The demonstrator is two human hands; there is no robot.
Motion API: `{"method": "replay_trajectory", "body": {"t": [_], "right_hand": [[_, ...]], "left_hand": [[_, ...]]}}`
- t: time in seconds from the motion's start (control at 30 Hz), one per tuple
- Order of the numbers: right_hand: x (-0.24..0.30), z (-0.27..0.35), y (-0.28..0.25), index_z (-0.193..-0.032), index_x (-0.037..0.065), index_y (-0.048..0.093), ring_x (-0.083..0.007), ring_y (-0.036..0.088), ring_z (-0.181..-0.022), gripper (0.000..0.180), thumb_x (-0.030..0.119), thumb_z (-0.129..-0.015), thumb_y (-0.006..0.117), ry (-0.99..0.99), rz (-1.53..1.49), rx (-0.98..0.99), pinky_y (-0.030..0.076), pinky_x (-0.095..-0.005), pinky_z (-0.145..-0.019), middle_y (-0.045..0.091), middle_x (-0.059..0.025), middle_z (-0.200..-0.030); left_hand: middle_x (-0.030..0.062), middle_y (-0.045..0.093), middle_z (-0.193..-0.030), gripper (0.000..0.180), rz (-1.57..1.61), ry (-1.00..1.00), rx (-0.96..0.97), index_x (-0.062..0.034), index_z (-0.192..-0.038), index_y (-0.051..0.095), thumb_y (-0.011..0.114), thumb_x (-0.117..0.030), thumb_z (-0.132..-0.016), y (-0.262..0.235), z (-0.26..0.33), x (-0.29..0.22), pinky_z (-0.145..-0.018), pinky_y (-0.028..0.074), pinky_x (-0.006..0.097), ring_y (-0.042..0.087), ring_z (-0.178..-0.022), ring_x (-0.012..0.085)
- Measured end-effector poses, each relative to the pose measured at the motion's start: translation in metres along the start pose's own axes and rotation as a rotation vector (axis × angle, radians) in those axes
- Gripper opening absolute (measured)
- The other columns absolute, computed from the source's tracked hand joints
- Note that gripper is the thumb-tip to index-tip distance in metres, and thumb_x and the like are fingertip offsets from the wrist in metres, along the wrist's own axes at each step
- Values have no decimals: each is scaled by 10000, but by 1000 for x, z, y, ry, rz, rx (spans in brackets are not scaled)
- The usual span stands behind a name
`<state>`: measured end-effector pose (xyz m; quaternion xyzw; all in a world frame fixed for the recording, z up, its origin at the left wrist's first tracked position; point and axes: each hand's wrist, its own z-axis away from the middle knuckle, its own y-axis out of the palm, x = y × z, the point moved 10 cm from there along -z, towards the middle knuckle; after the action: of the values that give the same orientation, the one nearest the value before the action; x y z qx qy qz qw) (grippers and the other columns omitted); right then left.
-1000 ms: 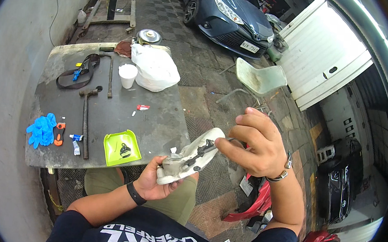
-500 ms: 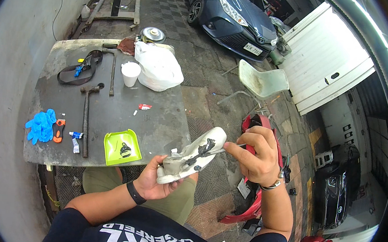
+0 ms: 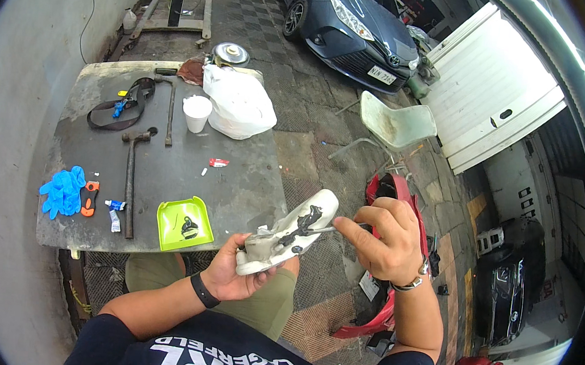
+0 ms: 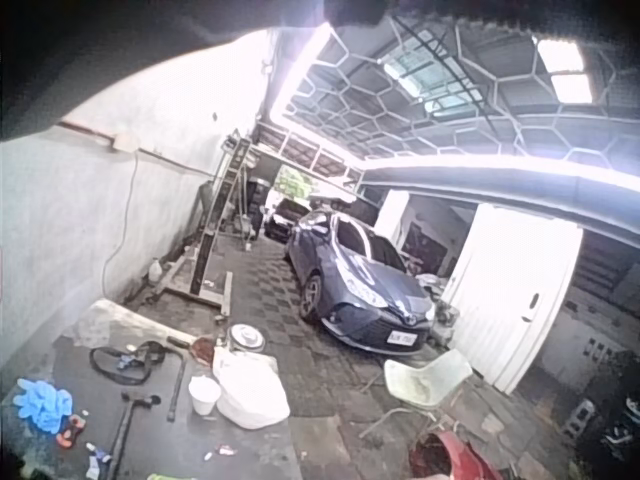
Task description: The person applies a dark substance to a white plastic part using a small metal tool. They spread the substance over a specific area, rotate the part to access different sides, and continue applying the material throughout the clip.
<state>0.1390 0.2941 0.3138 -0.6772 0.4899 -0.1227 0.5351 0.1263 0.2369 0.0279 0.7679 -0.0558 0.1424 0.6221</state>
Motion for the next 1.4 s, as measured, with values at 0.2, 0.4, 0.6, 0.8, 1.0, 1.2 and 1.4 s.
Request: {"method": "replay_trajectory", "body": {"t": [0.2, 0.4, 0.6, 0.8, 1.0, 1.2, 1.4], "right_hand": [[3, -3, -7, -1091, 129, 775, -212, 616, -905, 411, 201, -696, 686, -18, 19, 19, 463, -344, -685, 647, -12, -959], [5, -4, -4, -1063, 131, 772, -206, 613, -888, 389, 207, -693, 684, -21, -27, -3, 460, -344, -677, 641, -3, -953], [10, -8, -7, -1037, 142, 776, -192, 612, -882, 366, 224, -691, 684, -40, 27, 41, 445, -332, -676, 637, 6, -950], [18, -14, -22, -1027, 142, 791, -189, 605, -865, 390, 212, -660, 682, -27, 22, 66, 449, -326, -677, 636, 10, -936], [39, -17, -22, -1043, 130, 792, -144, 587, -884, 368, 194, -693, 698, -145, 143, 35, 441, -286, -686, 637, 31, -988], [50, -15, -20, -1057, 108, 785, -124, 580, -912, 290, 180, -780, 736, -244, 197, -45, 420, -265, -680, 636, 36, -1012], [55, -17, -12, -1054, 56, 765, -111, 609, -972, 298, 187, -789, 729, -277, 204, -10, 421, -260, -686, 655, 31, -1035]], "left_hand": [[253, 621, -1317, 718, 20, -2, -5, -23, -1473, 516, 522, -562, -999, -3, 0, 0, -913, 622, 355, 700, -1106, 300], [251, 619, -1328, 724, -31, 22, -30, -39, -1475, 523, 526, -576, -991, -12, 1, -3, -908, 619, 352, 699, -1102, 296], [209, 656, -1294, 677, -97, 73, -104, -62, -1437, 566, 538, -564, -983, -19, 3, -10, -873, 618, 349, 703, -1087, 297], [168, 710, -1235, 622, -183, 129, -203, -74, -1383, 615, 551, -543, -979, -9, 3, -15, -827, 613, 333, 713, -1017, 299], [173, 710, -1236, 615, -146, 106, -162, -80, -1381, 620, 563, -539, -976, -10, -1, -13, -828, 618, 339, 715, -1004, 294], [193, 679, -1271, 639, -130, 90, -150, -79, -1407, 599, 569, -550, -976, -16, -2, -12, -828, 622, 337, 716, -1014, 290], [221, 654, -1292, 653, -91, 68, -120, -75, -1415, 591, 588, -551, -968, -16, -3, -10, -845, 627, 348, 714, -1031, 296]]}}
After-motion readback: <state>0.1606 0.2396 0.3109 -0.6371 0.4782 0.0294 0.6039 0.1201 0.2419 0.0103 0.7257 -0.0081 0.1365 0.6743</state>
